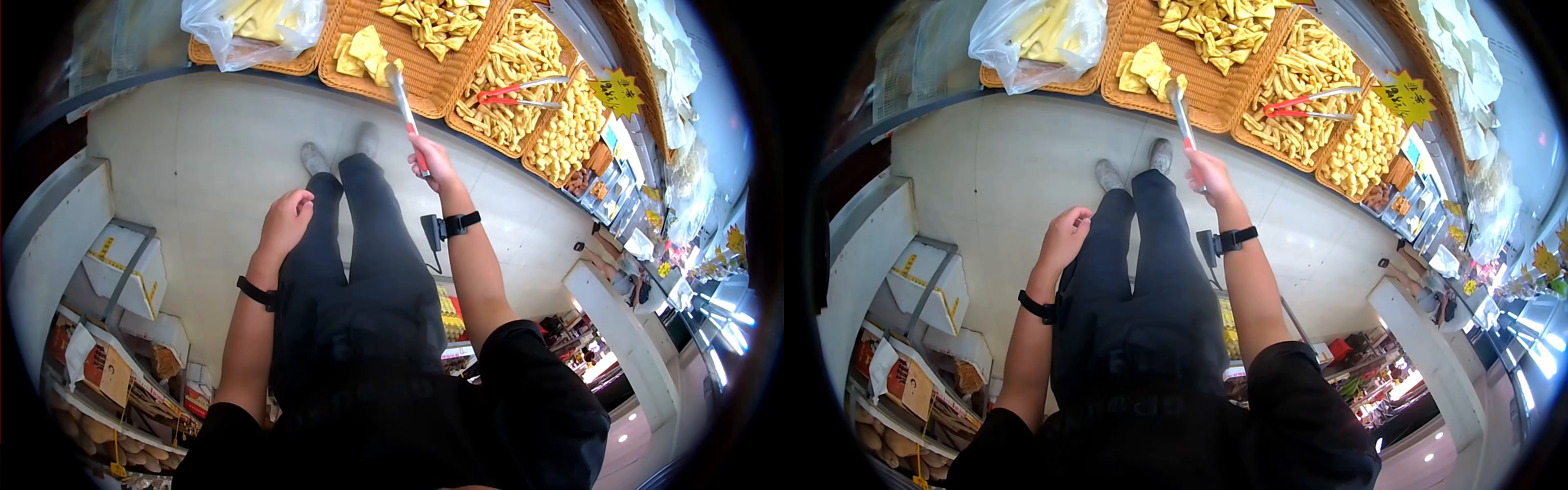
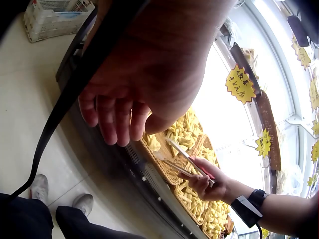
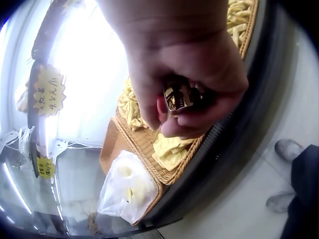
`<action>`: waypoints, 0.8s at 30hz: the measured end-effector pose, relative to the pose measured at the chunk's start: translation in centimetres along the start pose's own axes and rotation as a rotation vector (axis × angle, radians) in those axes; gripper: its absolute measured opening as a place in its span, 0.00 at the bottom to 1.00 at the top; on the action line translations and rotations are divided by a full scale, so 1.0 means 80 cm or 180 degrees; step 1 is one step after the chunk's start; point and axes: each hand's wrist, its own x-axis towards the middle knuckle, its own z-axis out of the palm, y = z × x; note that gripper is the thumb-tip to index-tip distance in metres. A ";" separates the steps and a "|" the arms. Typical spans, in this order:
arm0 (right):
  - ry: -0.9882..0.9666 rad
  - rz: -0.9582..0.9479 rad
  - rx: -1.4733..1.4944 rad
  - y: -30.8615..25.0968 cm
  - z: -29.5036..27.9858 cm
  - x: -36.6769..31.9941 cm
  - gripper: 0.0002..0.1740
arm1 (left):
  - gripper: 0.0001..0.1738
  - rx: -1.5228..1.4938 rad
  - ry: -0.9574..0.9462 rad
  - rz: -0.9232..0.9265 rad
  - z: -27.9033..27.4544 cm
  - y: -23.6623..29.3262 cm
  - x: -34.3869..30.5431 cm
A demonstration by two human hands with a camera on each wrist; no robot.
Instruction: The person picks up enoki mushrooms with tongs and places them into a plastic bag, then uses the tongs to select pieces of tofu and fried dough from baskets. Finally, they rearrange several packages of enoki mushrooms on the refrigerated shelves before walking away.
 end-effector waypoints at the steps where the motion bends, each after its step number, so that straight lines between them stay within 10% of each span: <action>1: -0.0029 -0.0054 -0.0008 0.004 0.003 0.004 0.20 | 0.09 0.0008 0.0004 0.0010 0.002 -0.003 0.000; 24: 0.0447 -0.0952 -0.1491 -0.005 -0.038 -0.114 0.24 | 0.12 0.0850 0.0154 0.0554 -0.092 0.066 -0.047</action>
